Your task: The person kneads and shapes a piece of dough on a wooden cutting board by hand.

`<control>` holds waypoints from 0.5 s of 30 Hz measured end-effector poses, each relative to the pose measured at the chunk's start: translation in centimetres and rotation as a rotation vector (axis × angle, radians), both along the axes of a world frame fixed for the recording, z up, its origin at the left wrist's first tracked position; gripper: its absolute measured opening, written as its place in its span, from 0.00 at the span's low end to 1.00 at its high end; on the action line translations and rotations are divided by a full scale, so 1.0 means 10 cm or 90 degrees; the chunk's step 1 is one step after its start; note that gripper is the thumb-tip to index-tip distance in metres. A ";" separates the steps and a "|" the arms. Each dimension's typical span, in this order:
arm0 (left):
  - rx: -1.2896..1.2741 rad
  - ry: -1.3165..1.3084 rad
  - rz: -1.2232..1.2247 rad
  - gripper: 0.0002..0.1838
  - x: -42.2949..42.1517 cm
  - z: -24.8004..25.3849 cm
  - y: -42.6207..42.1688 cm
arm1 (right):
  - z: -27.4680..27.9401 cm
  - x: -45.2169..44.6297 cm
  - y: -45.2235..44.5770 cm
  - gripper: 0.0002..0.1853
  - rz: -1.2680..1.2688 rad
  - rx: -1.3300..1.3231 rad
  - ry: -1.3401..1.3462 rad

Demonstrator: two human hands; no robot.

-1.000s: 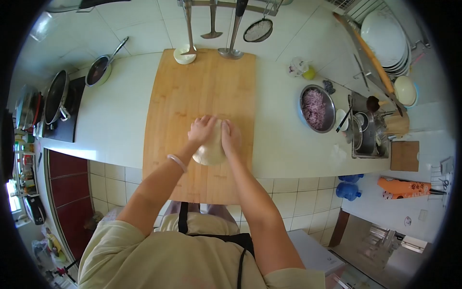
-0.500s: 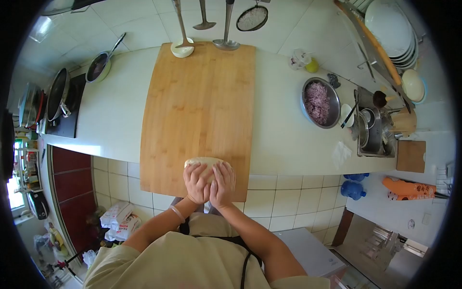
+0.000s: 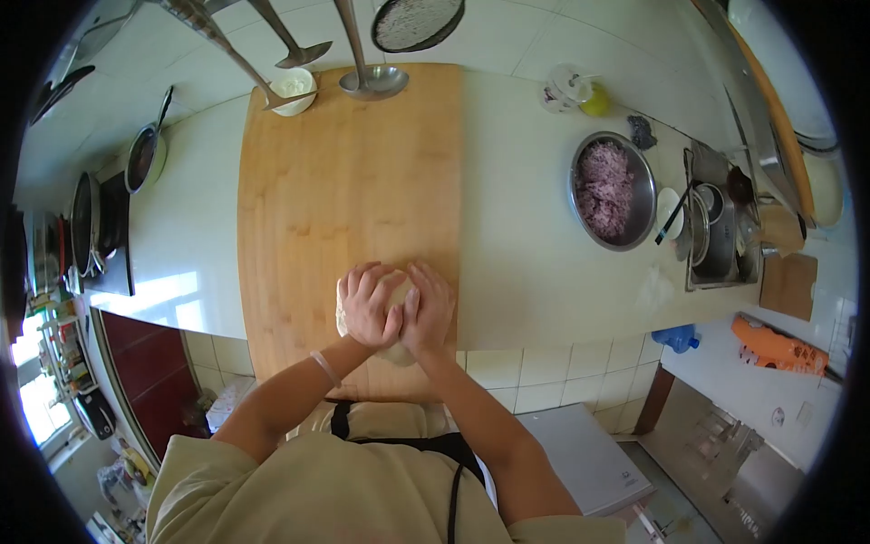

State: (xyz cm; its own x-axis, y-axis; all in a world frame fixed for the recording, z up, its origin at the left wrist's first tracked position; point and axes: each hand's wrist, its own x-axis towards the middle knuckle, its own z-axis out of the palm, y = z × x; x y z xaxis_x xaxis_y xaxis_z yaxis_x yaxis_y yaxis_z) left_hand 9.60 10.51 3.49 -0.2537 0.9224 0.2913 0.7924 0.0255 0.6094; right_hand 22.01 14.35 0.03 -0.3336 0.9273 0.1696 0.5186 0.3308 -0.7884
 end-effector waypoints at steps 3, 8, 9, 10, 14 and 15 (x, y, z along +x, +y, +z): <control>-0.076 -0.030 -0.001 0.20 -0.05 0.02 0.32 | -0.07 -0.09 0.27 0.19 -0.135 -0.084 0.006; -0.243 -0.067 0.014 0.21 -0.10 0.09 0.63 | 0.14 -0.23 0.47 0.18 -0.230 -0.313 -0.004; -0.244 -0.100 0.010 0.22 -0.12 0.04 0.62 | 0.21 -0.27 0.46 0.17 -0.251 -0.352 -0.010; -0.246 -0.132 0.009 0.23 -0.17 0.06 0.62 | 0.24 -0.27 0.35 0.17 -0.240 -0.339 -0.007; -0.214 -0.058 0.127 0.23 -0.48 0.06 0.29 | 0.46 -0.15 -0.34 0.16 -0.142 -0.172 0.000; -0.407 -0.066 0.116 0.27 -0.39 -0.11 0.08 | 0.56 -0.11 -0.46 0.15 -0.120 -0.228 0.008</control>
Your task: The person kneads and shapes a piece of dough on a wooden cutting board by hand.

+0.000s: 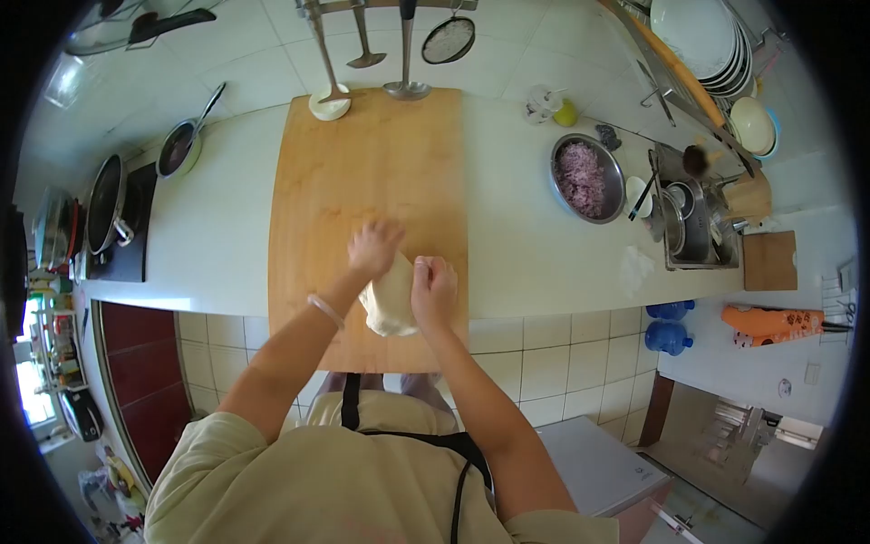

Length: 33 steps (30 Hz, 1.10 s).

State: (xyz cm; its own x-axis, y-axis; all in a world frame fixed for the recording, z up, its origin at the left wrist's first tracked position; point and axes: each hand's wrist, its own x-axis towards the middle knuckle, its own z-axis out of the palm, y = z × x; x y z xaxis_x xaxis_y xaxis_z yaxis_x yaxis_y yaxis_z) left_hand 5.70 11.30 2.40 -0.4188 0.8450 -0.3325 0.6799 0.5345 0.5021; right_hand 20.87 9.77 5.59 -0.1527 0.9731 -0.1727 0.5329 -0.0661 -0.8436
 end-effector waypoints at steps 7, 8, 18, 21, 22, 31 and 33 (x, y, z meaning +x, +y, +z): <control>0.380 -0.181 0.044 0.28 0.44 0.23 -1.22 | 0.05 0.18 -0.74 0.19 0.212 0.211 0.056; 0.465 -0.160 0.048 0.29 0.52 0.19 -1.37 | 0.05 0.25 -0.81 0.19 0.217 0.205 0.057; 0.490 -0.070 0.032 0.30 0.62 -0.19 -1.20 | -0.25 0.36 -0.46 0.21 0.308 0.336 0.084; 0.440 -0.055 0.016 0.28 0.52 -0.10 -0.87 | -0.28 0.25 -0.17 0.22 0.240 0.277 0.086; 0.406 -0.028 0.008 0.28 0.49 -0.06 -0.76 | -0.33 0.23 -0.09 0.21 0.220 0.264 0.071; -0.062 -0.121 -0.024 0.22 0.21 0.68 0.24 | -0.38 -0.07 0.28 0.20 -0.082 -0.032 0.066; -0.092 -0.137 -0.042 0.22 0.09 0.68 0.25 | -0.36 -0.10 0.24 0.19 -0.084 -0.061 0.164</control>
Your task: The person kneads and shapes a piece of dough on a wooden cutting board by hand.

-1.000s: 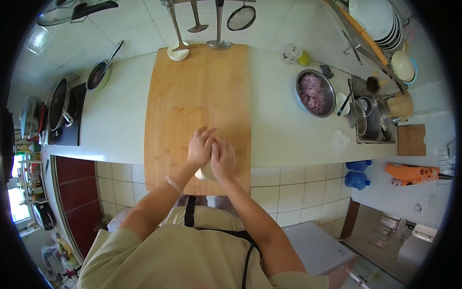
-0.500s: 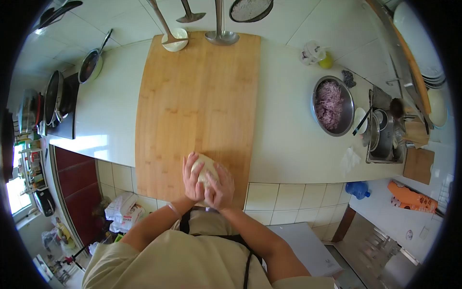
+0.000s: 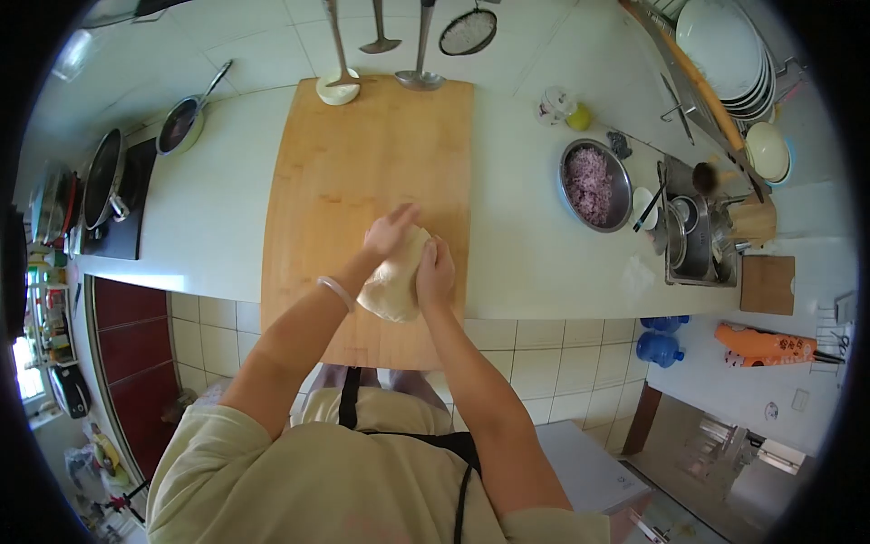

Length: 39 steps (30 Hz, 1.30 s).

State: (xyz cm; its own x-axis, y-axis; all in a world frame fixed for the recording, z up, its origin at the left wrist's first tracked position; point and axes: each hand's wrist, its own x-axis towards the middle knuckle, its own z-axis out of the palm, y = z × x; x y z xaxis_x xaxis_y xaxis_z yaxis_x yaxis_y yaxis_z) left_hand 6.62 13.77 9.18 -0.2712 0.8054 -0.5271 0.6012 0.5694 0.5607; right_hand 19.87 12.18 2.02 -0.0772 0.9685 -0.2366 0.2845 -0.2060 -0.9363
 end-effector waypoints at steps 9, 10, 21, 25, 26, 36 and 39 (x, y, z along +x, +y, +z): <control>0.527 0.038 0.047 0.24 0.30 -0.59 -1.41 | 0.45 0.10 -0.92 0.20 0.226 0.288 -0.140; 0.521 0.041 0.052 0.24 0.37 -0.58 -1.57 | 0.44 0.17 -1.02 0.21 0.284 0.334 -0.133; 0.558 0.130 0.173 0.27 0.55 -0.93 -1.88 | 0.17 0.40 -0.99 0.22 0.460 0.506 -0.213; 0.496 0.125 0.187 0.26 0.39 -0.76 -1.49 | 0.16 0.18 -0.60 0.20 0.417 0.445 -0.187; 0.461 0.118 0.193 0.26 0.35 -0.73 -1.38 | 0.16 0.12 -0.51 0.20 0.393 0.416 -0.181; 0.218 -0.030 0.219 0.23 -0.08 -0.54 -0.39 | -0.09 -0.29 0.11 0.21 0.116 0.020 -0.097; 0.320 -0.441 0.331 0.24 -0.34 -0.28 -0.44 | 0.46 -0.23 -0.24 0.22 0.125 0.173 -0.066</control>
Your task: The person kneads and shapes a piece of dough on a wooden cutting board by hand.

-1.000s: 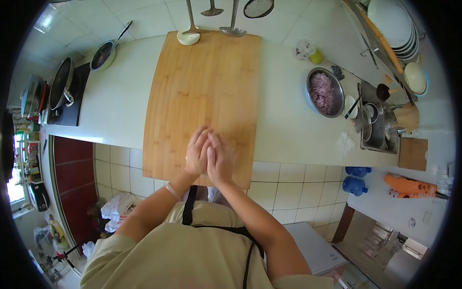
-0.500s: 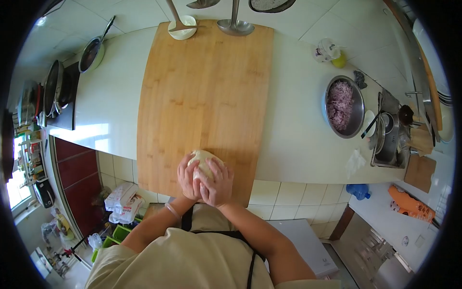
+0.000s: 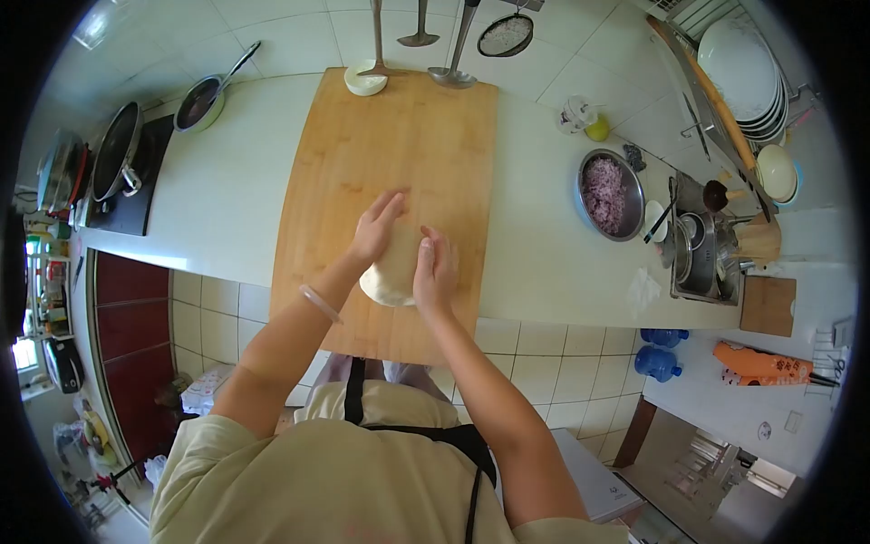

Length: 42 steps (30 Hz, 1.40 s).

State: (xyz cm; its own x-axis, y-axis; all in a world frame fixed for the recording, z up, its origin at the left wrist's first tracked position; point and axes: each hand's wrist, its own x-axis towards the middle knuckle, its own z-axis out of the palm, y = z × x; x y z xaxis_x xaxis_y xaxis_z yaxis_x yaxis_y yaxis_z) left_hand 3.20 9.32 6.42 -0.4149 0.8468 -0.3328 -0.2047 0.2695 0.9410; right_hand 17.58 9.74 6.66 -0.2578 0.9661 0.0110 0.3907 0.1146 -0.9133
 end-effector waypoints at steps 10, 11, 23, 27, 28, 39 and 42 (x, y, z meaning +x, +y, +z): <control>0.039 0.477 0.023 0.24 0.51 -0.26 -1.43 | -0.10 0.19 -0.90 0.22 0.189 0.167 -0.070; 0.034 0.479 0.024 0.24 0.58 -0.33 -1.52 | -0.14 0.24 -0.94 0.22 0.192 0.163 -0.067; 0.025 0.543 0.073 0.20 0.20 -0.42 -0.60 | -0.43 -0.16 -0.13 0.21 0.149 0.155 -0.134; -0.220 0.489 0.009 0.18 0.12 -0.36 -0.17 | -0.51 -0.31 0.22 0.20 0.057 0.005 -0.131; -0.273 0.472 -0.009 0.20 0.09 -0.28 -0.05 | -0.48 -0.35 0.31 0.21 0.032 -0.015 -0.146; -0.264 0.461 -0.124 0.29 0.14 -0.31 -0.76 | -0.07 -0.09 -0.47 0.18 0.006 -0.111 0.005; -0.094 0.595 -0.105 0.24 0.45 -0.07 -1.28 | -0.13 0.11 -0.79 0.18 0.160 0.075 -0.044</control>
State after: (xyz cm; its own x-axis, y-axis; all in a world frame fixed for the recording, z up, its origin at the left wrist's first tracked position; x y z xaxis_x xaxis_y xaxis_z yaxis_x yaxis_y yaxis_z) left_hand 7.68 -3.43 5.68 -0.4458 0.8944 -0.0354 0.6622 0.3562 0.6592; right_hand 18.69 1.83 5.40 -0.4929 0.8650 0.0941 0.3975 0.3201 -0.8599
